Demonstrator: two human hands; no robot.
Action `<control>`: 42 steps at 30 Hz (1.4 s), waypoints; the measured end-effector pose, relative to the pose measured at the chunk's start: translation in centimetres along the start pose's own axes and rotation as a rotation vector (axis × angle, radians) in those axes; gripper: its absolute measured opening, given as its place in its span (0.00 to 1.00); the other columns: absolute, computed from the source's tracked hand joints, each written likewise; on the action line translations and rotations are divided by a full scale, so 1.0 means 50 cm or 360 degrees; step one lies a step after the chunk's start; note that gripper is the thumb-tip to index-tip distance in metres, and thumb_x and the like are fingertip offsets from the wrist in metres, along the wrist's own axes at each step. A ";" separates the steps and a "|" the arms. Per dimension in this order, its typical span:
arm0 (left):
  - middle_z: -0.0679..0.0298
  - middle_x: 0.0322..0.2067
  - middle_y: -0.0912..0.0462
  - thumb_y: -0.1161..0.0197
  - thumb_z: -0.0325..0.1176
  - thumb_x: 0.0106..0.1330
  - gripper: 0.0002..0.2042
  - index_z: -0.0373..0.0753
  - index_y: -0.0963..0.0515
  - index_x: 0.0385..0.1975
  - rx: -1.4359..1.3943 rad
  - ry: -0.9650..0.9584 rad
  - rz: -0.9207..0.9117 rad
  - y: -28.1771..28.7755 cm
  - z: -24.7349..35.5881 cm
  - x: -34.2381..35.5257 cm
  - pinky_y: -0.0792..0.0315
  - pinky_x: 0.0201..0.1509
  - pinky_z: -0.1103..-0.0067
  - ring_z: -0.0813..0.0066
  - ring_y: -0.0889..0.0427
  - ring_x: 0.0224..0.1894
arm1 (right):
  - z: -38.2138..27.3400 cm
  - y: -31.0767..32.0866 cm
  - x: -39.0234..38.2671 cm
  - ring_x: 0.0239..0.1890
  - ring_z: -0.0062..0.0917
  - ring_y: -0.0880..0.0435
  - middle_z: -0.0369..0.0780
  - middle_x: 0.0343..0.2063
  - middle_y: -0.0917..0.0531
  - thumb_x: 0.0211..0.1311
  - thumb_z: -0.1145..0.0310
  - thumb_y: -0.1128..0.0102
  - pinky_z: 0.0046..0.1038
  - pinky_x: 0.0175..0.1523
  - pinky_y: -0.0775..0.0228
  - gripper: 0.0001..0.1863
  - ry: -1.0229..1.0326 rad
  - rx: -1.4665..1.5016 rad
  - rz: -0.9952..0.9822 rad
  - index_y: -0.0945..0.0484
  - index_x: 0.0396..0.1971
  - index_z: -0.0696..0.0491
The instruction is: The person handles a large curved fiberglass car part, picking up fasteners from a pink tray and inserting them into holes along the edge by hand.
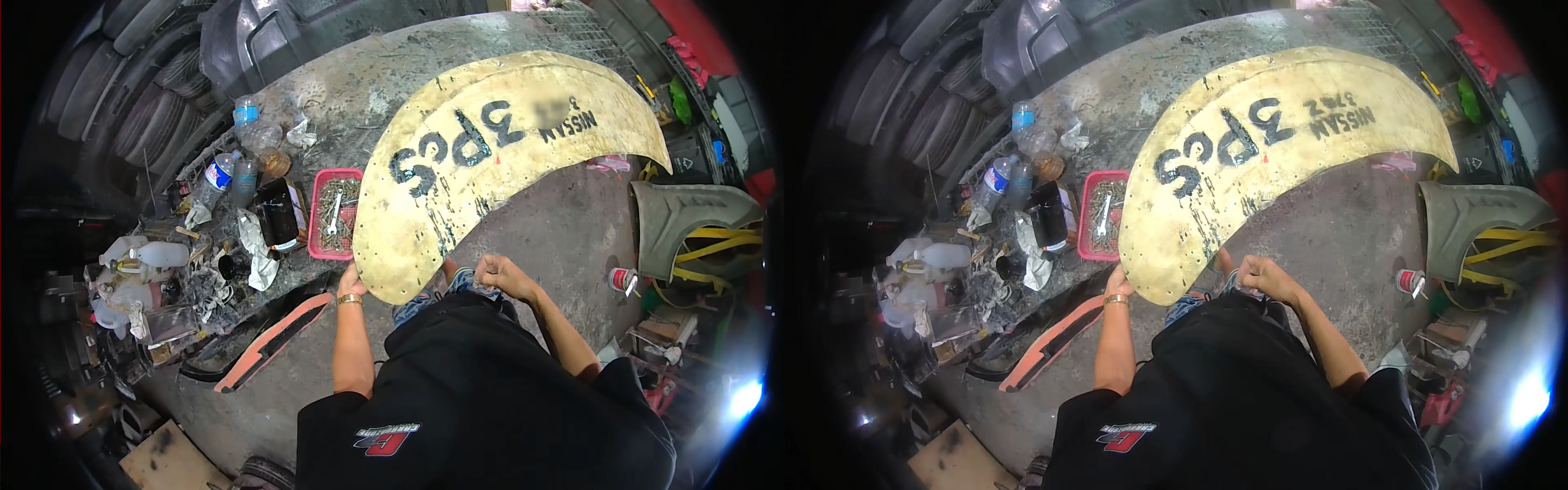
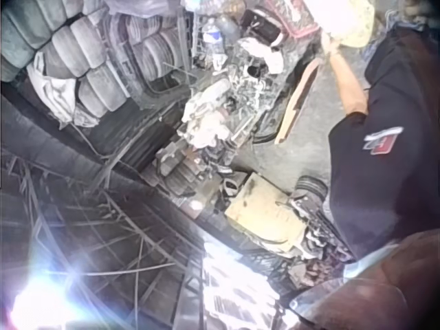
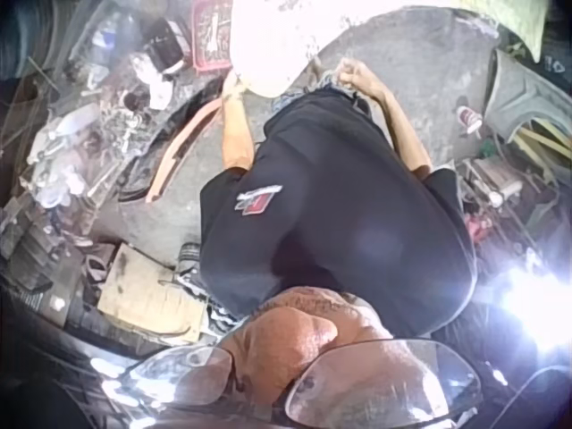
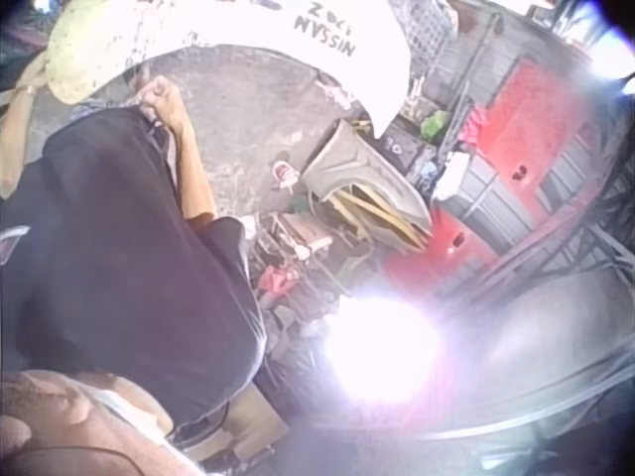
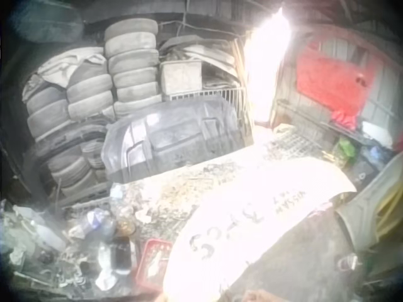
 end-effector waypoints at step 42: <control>0.57 0.46 0.18 0.37 0.31 0.62 0.16 0.32 0.24 0.48 0.0112 -0.0063 -0.0261 0.031 0.016 0.028 0.22 0.48 0.70 0.68 0.17 0.44 | -0.039 -0.035 -0.025 0.30 0.15 0.26 0.33 0.27 0.21 0.60 0.71 0.44 0.19 0.37 0.33 0.04 -0.0024 -0.0214 0.0106 0.27 0.28 0.54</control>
Point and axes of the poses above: each hand's wrist, its own x-axis towards the middle knuckle, its own y-axis out of the back of the hand, z = x × y, the point moved 5 cm from there along x, towards the middle knuckle
